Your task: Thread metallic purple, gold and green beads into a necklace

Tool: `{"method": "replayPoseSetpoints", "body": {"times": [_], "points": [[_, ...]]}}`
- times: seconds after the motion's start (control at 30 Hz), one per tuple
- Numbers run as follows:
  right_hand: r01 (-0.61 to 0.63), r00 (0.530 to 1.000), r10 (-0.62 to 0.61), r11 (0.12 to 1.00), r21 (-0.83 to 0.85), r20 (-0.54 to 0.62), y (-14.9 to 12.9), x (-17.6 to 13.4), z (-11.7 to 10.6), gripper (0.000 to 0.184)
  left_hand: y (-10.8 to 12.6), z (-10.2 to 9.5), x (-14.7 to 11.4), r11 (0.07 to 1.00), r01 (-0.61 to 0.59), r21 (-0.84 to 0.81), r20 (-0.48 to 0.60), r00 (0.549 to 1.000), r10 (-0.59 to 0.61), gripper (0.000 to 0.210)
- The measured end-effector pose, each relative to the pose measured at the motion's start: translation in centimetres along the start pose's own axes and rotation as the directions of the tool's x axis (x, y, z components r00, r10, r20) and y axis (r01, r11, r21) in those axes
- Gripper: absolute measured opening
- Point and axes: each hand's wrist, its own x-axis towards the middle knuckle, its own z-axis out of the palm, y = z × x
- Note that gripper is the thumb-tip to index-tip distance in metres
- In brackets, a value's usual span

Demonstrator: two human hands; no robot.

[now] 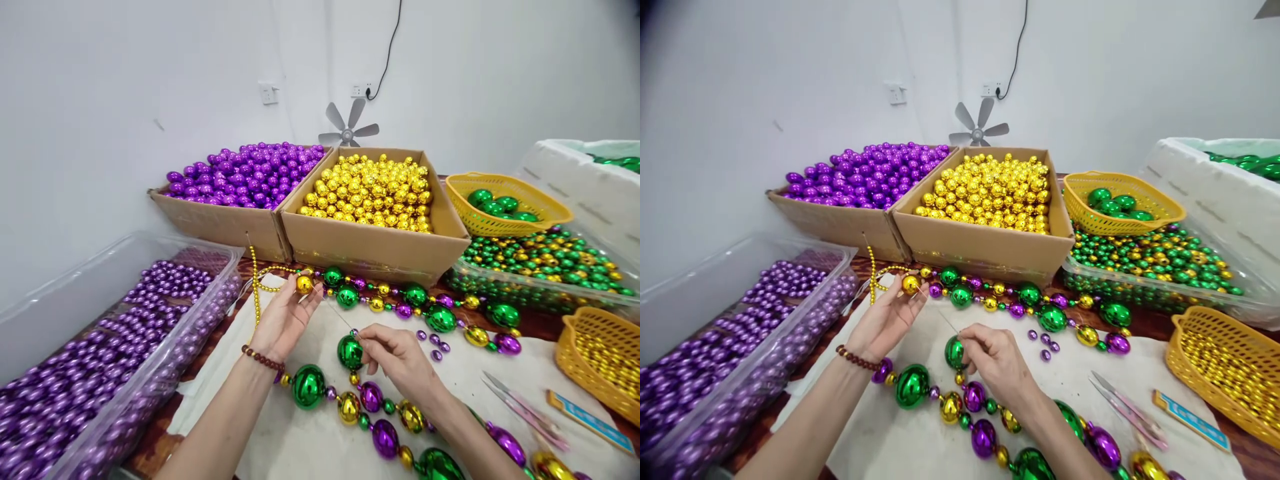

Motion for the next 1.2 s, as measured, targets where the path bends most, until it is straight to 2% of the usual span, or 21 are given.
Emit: {"method": "replayPoseSetpoints", "body": {"times": [0.23,0.67,0.87,1.07,1.2], "points": [[0.004,0.999,-0.001,0.996,-0.085,0.035,-0.3,0.0,0.3,0.020,0.0,0.1,0.5,0.997,-0.004,-0.072,-0.099,0.995,-0.004,0.018],[-0.029,0.999,0.031,0.995,-0.100,0.014,-0.1,0.0,0.7,0.021,-0.5,0.0,0.7,0.997,-0.034,-0.068,-0.115,0.993,0.026,0.015],[-0.012,1.000,0.014,0.995,-0.094,0.018,0.0,0.0,1.0,0.020,-1.2,0.2,-0.1,0.995,-0.087,-0.040,-0.025,0.996,0.086,0.007],[0.015,1.000,-0.016,0.996,-0.087,0.000,0.1,0.5,1.4,0.019,-2.5,0.6,-1.6,0.991,-0.133,-0.029,0.080,0.988,0.135,0.013],[0.016,1.000,-0.017,0.996,-0.082,-0.012,0.2,0.4,1.4,0.020,-2.8,0.6,-2.1,0.988,-0.148,-0.036,0.100,0.983,0.151,0.012]]}}
